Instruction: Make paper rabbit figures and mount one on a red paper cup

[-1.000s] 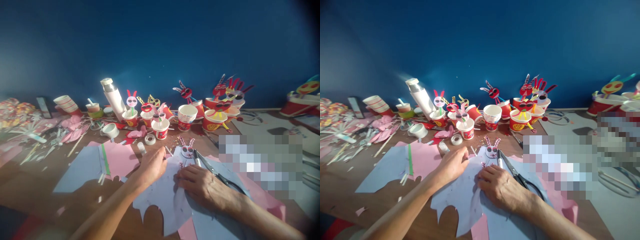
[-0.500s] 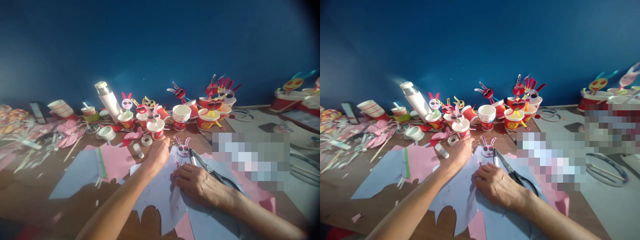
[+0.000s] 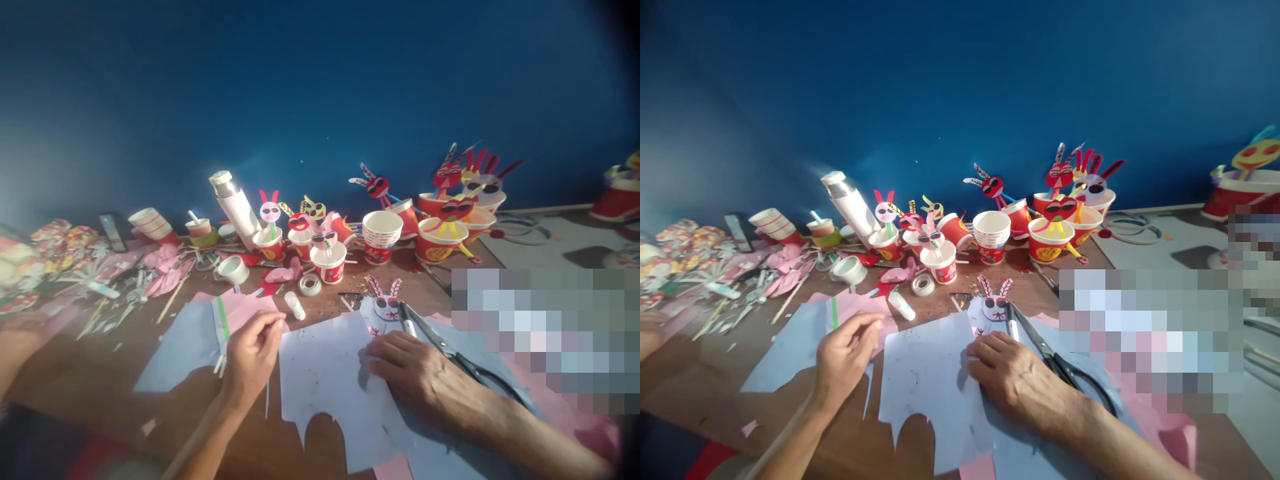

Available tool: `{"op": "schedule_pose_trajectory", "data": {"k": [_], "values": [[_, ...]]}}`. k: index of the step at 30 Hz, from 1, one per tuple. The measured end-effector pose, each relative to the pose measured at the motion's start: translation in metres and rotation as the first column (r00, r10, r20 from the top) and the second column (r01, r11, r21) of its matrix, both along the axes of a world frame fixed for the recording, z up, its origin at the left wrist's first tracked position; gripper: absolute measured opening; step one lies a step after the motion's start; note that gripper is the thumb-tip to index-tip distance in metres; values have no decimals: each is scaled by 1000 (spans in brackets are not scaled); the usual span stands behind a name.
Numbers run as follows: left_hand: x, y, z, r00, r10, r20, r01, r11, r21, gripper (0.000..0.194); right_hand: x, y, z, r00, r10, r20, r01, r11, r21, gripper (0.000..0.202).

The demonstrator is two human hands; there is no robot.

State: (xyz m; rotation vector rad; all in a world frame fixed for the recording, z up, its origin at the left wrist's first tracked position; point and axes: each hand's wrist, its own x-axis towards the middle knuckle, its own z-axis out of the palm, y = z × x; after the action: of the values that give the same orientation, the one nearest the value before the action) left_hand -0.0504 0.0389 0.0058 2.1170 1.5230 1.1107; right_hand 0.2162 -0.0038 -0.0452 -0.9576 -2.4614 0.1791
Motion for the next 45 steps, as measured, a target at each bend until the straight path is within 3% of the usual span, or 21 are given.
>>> {"op": "schedule_pose_trajectory", "data": {"k": [3, 5, 7, 11, 15, 19, 23, 28, 32, 35, 40, 45], "values": [[-9, 17, -12, 996, 80, 32, -75, 988, -132, 23, -3, 2, 3, 1000, -16, 5, 16, 1000, -12, 28], [-6, 29, -21, 997, 65, 36, -55, 974, -219, 45, -5, 2, 5, 999, -19, 30, 20, 1000, -16, 28], [0, 40, -28, 998, 41, 41, -32, 975, -219, 53, -6, 2, 8, 997, -21, 71, 22, 1000, -10, 29], [7, 50, -26, 997, -73, 33, 77, 987, -140, 20, -4, 1, 9, 988, -47, 147, 46, 999, 16, 37], [1, 27, -1, 990, -77, 114, 91, 988, -121, 13, 3, 1, 2, 984, -80, 158, 69, 995, 70, 45], [-2, -13, 13, 961, -258, 97, 273, 936, -224, 12, 6, 2, -2, 986, -114, 124, 108, 993, 54, 47], [4, -35, 1, 922, -381, 60, 375, 848, -374, 16, 4, 2, 1, 989, -123, 80, 116, 989, 96, 45], [11, -40, -16, 865, -499, 55, 481, 790, -380, 15, 2, 0, 11, 996, -89, 16, 86, 989, 116, 37], [11, -44, -22, 840, -538, 66, 526, 781, -337, 17, -5, -6, 15, 997, 36, 65, -37, 999, 13, 26], [9, -45, -20, 842, -535, 68, 525, 784, -332, 18, -12, -11, 11, 982, 129, 134, -121, 990, -69, 33], [8, -45, -16, 840, -536, 82, 531, 782, -328, 20, -20, -14, 1, 990, 53, 131, -39, 994, -103, 36], [11, -45, -21, 817, -571, 78, 558, 750, -355, 19, -23, -10, -2, 993, -15, 117, 23, 998, -61, 33]]}}
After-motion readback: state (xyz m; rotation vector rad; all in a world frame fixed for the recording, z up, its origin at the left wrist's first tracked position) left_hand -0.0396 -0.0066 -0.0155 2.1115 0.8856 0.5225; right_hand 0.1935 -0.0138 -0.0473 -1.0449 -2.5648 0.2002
